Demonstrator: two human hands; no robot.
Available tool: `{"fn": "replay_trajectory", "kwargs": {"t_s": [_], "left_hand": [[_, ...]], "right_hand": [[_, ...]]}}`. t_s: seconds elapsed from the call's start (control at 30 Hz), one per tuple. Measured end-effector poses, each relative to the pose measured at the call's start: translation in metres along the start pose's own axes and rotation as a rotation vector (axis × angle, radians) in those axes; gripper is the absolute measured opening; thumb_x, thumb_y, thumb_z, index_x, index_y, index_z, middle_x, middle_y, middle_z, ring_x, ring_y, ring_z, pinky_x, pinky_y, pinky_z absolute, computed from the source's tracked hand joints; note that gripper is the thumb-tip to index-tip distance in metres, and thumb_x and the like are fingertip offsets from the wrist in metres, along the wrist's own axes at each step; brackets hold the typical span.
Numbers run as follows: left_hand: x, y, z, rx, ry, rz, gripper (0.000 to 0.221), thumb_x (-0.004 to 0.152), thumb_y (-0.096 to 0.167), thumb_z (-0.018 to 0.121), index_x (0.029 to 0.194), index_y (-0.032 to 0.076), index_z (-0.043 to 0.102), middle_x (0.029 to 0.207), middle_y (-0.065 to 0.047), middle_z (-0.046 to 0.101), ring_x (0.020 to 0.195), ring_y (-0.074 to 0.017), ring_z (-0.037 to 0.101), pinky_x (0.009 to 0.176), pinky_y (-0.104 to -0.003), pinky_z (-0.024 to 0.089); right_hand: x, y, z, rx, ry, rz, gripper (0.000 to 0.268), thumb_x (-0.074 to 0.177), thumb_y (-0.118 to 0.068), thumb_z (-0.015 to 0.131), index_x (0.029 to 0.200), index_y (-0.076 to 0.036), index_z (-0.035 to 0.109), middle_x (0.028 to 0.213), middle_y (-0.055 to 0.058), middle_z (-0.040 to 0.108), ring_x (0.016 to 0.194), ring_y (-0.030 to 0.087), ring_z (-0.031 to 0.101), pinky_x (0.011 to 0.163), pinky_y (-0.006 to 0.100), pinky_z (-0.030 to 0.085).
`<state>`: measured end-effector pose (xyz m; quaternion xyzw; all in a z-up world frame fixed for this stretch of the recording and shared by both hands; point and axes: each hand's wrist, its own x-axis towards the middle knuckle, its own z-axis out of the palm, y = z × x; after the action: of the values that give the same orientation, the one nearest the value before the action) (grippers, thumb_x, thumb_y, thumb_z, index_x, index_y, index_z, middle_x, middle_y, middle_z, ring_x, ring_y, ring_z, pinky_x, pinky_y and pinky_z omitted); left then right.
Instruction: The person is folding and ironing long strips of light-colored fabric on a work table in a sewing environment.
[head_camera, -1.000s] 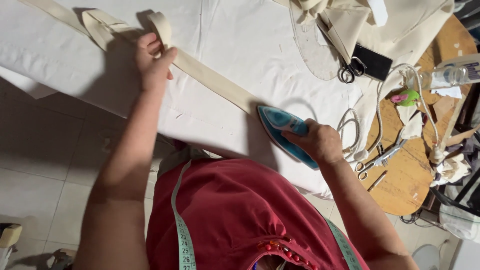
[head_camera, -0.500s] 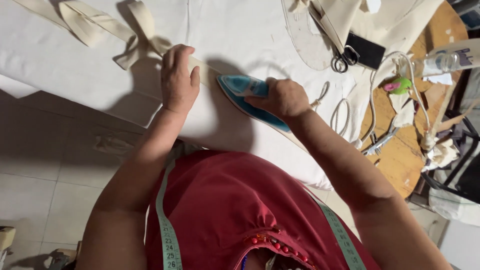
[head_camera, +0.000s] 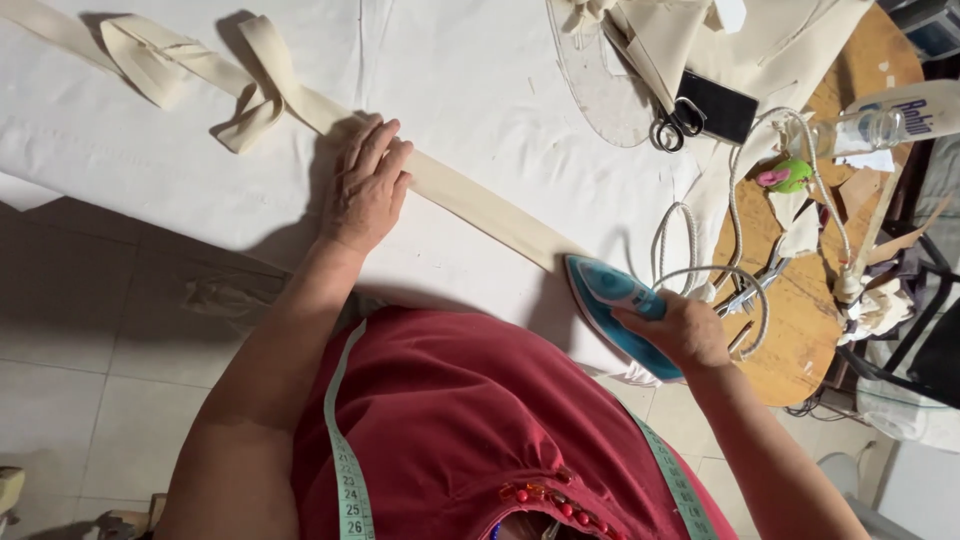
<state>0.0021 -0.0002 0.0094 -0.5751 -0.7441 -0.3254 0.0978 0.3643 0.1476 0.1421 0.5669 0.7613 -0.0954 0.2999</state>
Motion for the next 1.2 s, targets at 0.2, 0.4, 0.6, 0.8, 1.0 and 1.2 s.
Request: {"fn": "replay_trajectory", "kwargs": {"t_s": [0.2,0.4,0.6,0.8,1.0,1.2], "left_hand": [[-0.008,0.002,0.009,0.033,0.011,0.245,0.015,0.075,0.025,0.068,0.081,0.016,0.058,0.105,0.000,0.056,0.112,-0.0197,0.049,0.094,-0.040,0.039],[-0.009,0.007,0.002,0.034,-0.026,0.205,0.024,0.072,0.032,0.069,0.080,0.015,0.054,0.097,0.002,0.052,0.101,-0.0164,0.048,0.091,-0.038,0.040],[-0.007,0.009,-0.002,0.022,-0.062,0.240,0.024,0.074,0.034,0.068,0.083,0.015,0.055,0.093,0.002,0.051,0.099,-0.0161,0.049,0.088,-0.036,0.041],[-0.008,0.006,0.000,0.023,-0.036,0.264,0.019,0.074,0.028,0.067,0.080,0.015,0.055,0.093,0.001,0.051,0.097,-0.0160,0.050,0.086,-0.033,0.042],[-0.007,0.007,-0.001,0.005,-0.001,0.248,0.018,0.078,0.027,0.064,0.077,0.014,0.052,0.094,0.002,0.052,0.097,-0.0161,0.050,0.085,-0.033,0.042],[-0.008,0.007,-0.003,0.011,-0.032,0.247,0.013,0.078,0.025,0.062,0.081,0.016,0.055,0.096,0.001,0.052,0.098,-0.0166,0.051,0.084,-0.033,0.041]], "right_hand": [[-0.001,-0.027,-0.012,-0.002,0.109,-0.098,0.056,0.060,-0.072,0.062,0.079,-0.020,0.067,0.068,0.006,0.068,0.070,0.025,0.067,0.064,0.033,0.052],[-0.003,-0.037,-0.017,0.094,0.095,-0.102,0.056,0.062,-0.071,0.063,0.078,-0.018,0.066,0.064,0.006,0.066,0.064,0.024,0.066,0.057,0.031,0.051],[0.001,-0.099,-0.039,-0.013,0.051,-0.209,0.058,0.062,-0.075,0.058,0.082,-0.021,0.066,0.071,0.004,0.068,0.073,0.023,0.067,0.064,0.033,0.051],[0.013,-0.153,-0.045,-0.031,0.100,-0.318,0.062,0.060,-0.073,0.059,0.085,-0.017,0.067,0.072,0.008,0.067,0.075,0.028,0.067,0.066,0.037,0.052],[-0.002,-0.135,-0.047,-0.041,0.049,-0.248,0.053,0.063,-0.068,0.061,0.083,-0.020,0.067,0.072,0.004,0.068,0.075,0.024,0.067,0.067,0.034,0.053],[-0.005,-0.129,-0.045,-0.018,0.034,-0.248,0.055,0.064,-0.068,0.060,0.084,-0.017,0.066,0.074,0.007,0.068,0.077,0.027,0.067,0.065,0.037,0.052]]}}
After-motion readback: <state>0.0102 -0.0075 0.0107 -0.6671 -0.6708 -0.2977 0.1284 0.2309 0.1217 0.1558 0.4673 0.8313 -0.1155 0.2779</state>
